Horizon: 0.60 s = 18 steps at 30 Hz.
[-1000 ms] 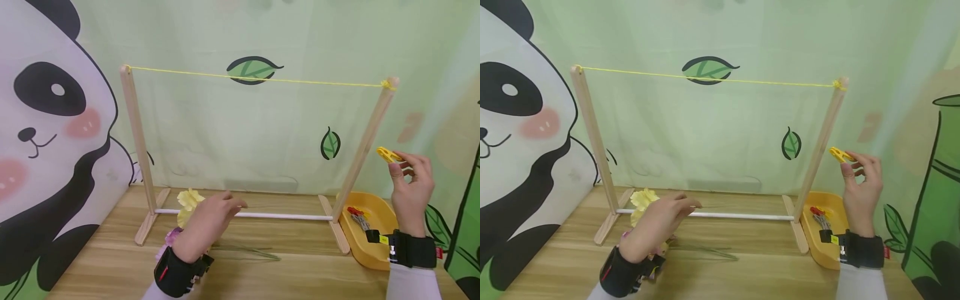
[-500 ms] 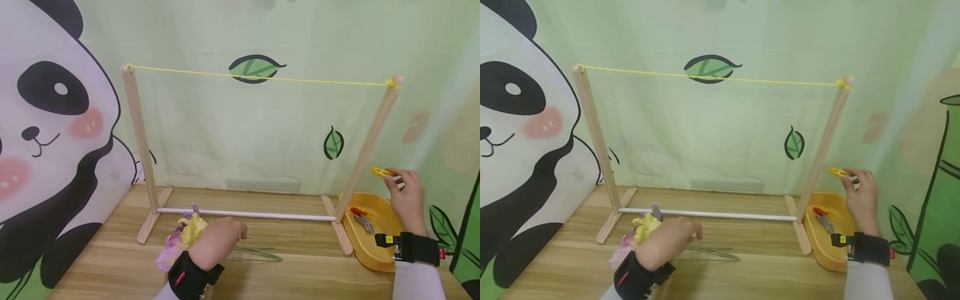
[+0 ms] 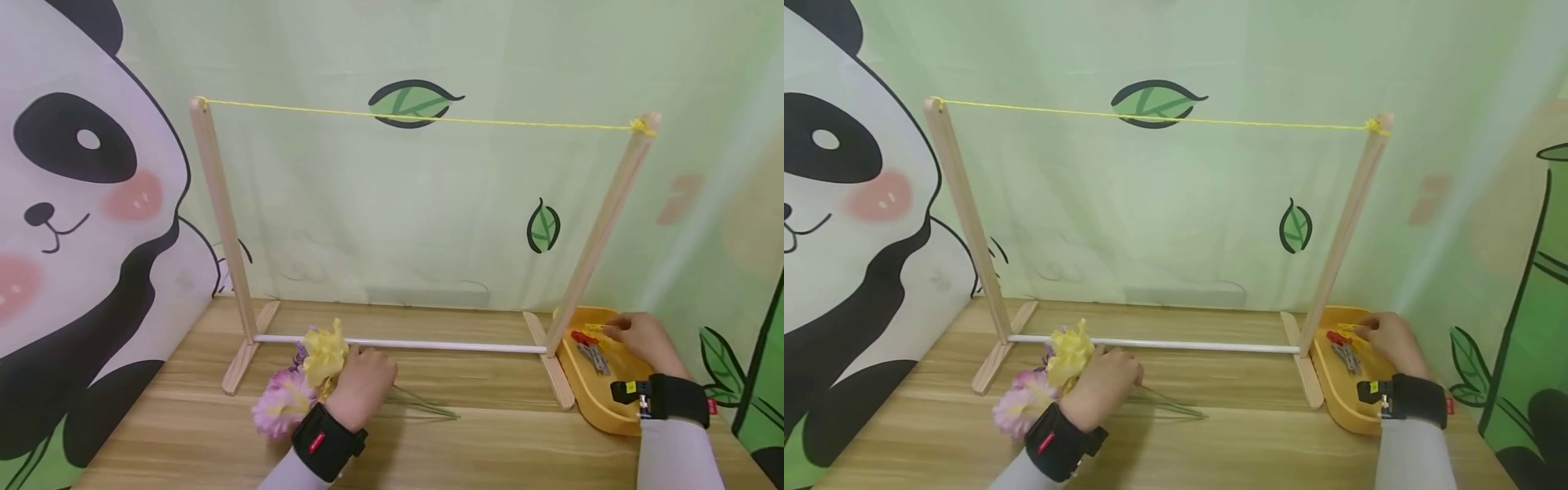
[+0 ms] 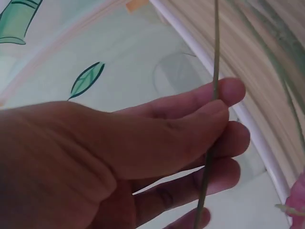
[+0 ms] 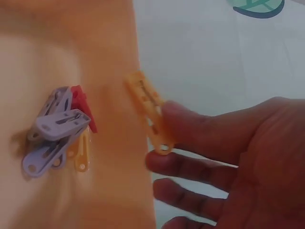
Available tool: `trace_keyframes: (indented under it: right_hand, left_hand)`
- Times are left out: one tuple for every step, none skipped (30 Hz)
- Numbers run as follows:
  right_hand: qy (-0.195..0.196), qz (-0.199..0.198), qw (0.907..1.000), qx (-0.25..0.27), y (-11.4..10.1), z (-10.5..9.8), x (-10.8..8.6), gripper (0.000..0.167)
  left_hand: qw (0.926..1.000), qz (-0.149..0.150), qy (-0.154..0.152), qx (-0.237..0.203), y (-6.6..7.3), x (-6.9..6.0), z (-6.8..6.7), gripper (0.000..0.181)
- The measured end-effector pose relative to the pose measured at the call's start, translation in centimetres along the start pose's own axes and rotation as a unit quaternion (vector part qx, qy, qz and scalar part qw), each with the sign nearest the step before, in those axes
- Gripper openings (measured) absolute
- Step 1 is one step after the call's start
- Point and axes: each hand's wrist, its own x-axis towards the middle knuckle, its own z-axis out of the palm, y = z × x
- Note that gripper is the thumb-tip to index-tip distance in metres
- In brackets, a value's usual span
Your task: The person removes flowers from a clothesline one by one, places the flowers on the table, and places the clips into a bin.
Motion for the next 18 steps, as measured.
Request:
trace_keyframes:
  right_hand:
    - [-0.010,-0.001,0.9999,-0.006,0.0,0.0,0.1,0.037]
    - [-0.023,0.000,0.9997,-0.006,0.1,0.1,0.1,0.037]
    - [-0.035,0.004,0.9994,-0.006,0.2,0.1,0.2,0.038]
    - [-0.045,0.004,0.9990,-0.007,0.3,0.2,0.2,0.038]
    - [-0.053,0.003,0.9985,-0.010,0.4,0.3,0.2,0.037]
    - [-0.061,-0.002,0.9980,-0.013,0.6,0.4,0.3,0.036]
    - [-0.068,-0.010,0.9975,-0.019,0.8,0.5,0.3,0.035]
    - [-0.077,-0.014,0.9967,-0.020,0.9,0.7,0.4,0.035]
    - [-0.084,-0.023,0.9959,-0.021,1.0,0.8,0.4,0.033]
    - [-0.094,-0.028,0.9950,-0.018,1.0,0.9,0.4,0.032]
    - [-0.105,-0.031,0.9939,-0.013,0.9,1.0,0.5,0.032]
    - [-0.117,-0.031,0.9926,-0.006,0.8,1.1,0.5,0.032]
    - [-0.129,-0.030,0.9912,0.000,0.7,1.1,0.4,0.034]
    - [-0.139,-0.028,0.9898,0.002,0.5,1.1,0.4,0.035]
    - [-0.145,-0.026,0.9891,0.004,0.2,1.0,0.3,0.037]
    - [-0.147,-0.026,0.9888,-0.001,0.0,0.9,0.2,0.039]
    - [-0.145,-0.028,0.9890,-0.007,-0.1,0.8,0.2,0.041]
    - [-0.141,-0.033,0.9893,-0.014,-0.3,0.6,0.2,0.043]
  left_hand:
    - [1.0000,-0.001,0.002,0.002,0.0,0.0,0.2,0.025]
    - [1.0000,-0.003,0.006,0.005,0.0,0.1,0.4,0.025]
    - [0.9999,-0.003,0.010,0.011,-0.1,0.1,0.5,0.025]
    - [0.9998,-0.003,0.014,0.014,-0.1,0.1,0.6,0.025]
    - [0.9997,-0.003,0.018,0.017,-0.1,0.2,0.8,0.026]
    - [0.9996,-0.004,0.022,0.017,-0.1,0.2,0.9,0.026]
    - [0.9995,-0.006,0.025,0.016,-0.2,0.3,1.0,0.025]
    - [0.9995,-0.008,0.027,0.015,-0.2,0.3,1.1,0.025]
    - [0.9994,-0.011,0.029,0.014,-0.2,0.2,1.2,0.024]
    - [0.9994,-0.013,0.030,0.012,-0.2,0.2,1.3,0.023]
    - [0.9993,-0.015,0.031,0.013,-0.3,0.2,1.4,0.022]
    - [0.9993,-0.017,0.030,0.014,-0.3,0.2,1.3,0.022]
    - [0.9993,-0.018,0.028,0.016,-0.4,0.2,1.3,0.022]
    - [0.9992,-0.020,0.027,0.021,-0.5,0.2,1.3,0.023]
    - [0.9992,-0.021,0.024,0.024,-0.5,0.2,1.2,0.023]
    - [0.9991,-0.023,0.021,0.028,-0.6,0.2,1.1,0.024]
    - [0.9990,-0.026,0.018,0.033,-0.6,0.1,0.9,0.025]
    - [0.9989,-0.030,0.014,0.035,-0.6,0.1,0.7,0.025]
